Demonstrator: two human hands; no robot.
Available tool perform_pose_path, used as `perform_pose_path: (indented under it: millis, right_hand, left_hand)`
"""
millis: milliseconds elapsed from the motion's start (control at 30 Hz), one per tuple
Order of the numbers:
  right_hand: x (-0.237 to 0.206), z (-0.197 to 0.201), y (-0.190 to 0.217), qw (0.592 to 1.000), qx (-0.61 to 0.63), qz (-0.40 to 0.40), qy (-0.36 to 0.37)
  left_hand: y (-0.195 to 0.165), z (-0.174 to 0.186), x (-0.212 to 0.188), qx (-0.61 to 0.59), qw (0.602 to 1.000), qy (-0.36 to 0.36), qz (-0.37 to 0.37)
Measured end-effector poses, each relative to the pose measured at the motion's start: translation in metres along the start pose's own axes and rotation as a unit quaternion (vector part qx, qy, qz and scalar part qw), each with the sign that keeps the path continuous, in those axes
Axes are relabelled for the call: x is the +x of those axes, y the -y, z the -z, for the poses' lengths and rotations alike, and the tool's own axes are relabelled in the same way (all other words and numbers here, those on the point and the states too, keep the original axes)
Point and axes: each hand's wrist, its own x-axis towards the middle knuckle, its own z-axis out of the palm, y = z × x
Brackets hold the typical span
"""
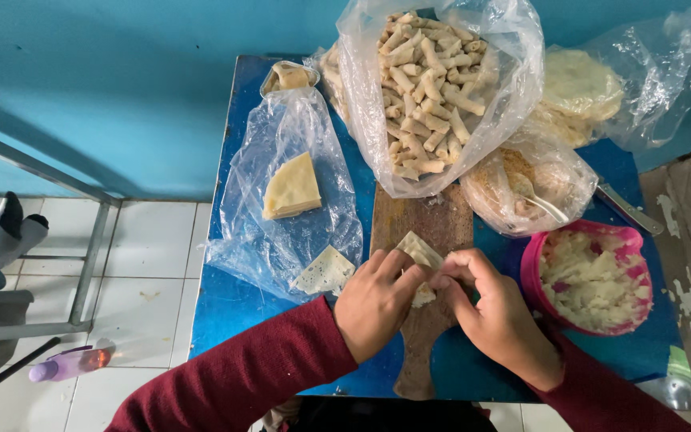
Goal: The person sits at a table and assembles rolled snacks. They place filling from a pink bowl onto thin wrapper pieces, fold and roll the wrappers by hand, sprinkle a powdery coating over the rolls using a spoon, and arrange the finished rolls in rows on a wooden board, with a bag of already rolled pieces nearby.
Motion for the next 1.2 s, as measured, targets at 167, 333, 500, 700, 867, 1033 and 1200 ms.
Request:
perform_pose_path:
  millis: [167, 333, 500, 700, 867, 1033, 1200]
  right_hand:
    - [-0.002, 0.002, 0.002, 0.999, -0.043, 0.017, -0.005]
    - [0.001, 0.007, 0.014, 0.995, -0.085, 0.05, 0.013]
    - [0.005, 0.009, 0.024, 0.948, -0.243, 0.204, 0.018]
    - [0.014, 0.004, 0.021, 0.965, -0.211, 0.153, 0.028]
    - [0.013, 0.006, 0.022, 0.961, -0.218, 0.166, 0.041]
    - [0.013, -0.003, 0.024, 0.941, -0.295, 0.161, 0.029]
    - [0.027, -0.003, 0.018, 0.947, -0.289, 0.132, 0.043]
  left_hand:
    - [0.004, -0.004, -0.002, 0.04, 0.998, 0.037, -0.012]
    - [0.01, -0.005, -0.001, 0.042, 0.997, 0.061, -0.012]
    - [0.01, 0.006, 0.004, -0.002, 0.997, 0.072, 0.011]
    - [0.009, 0.016, 0.007, -0.026, 0.998, 0.06, -0.025]
    - [0.012, 0.004, 0.008, -0.002, 0.998, 0.058, -0.002]
    - [0.014, -0.005, 0.007, 0.002, 0.999, 0.042, 0.014]
    - [0.019, -0.006, 0.009, -0.015, 1.0, -0.003, 0.027]
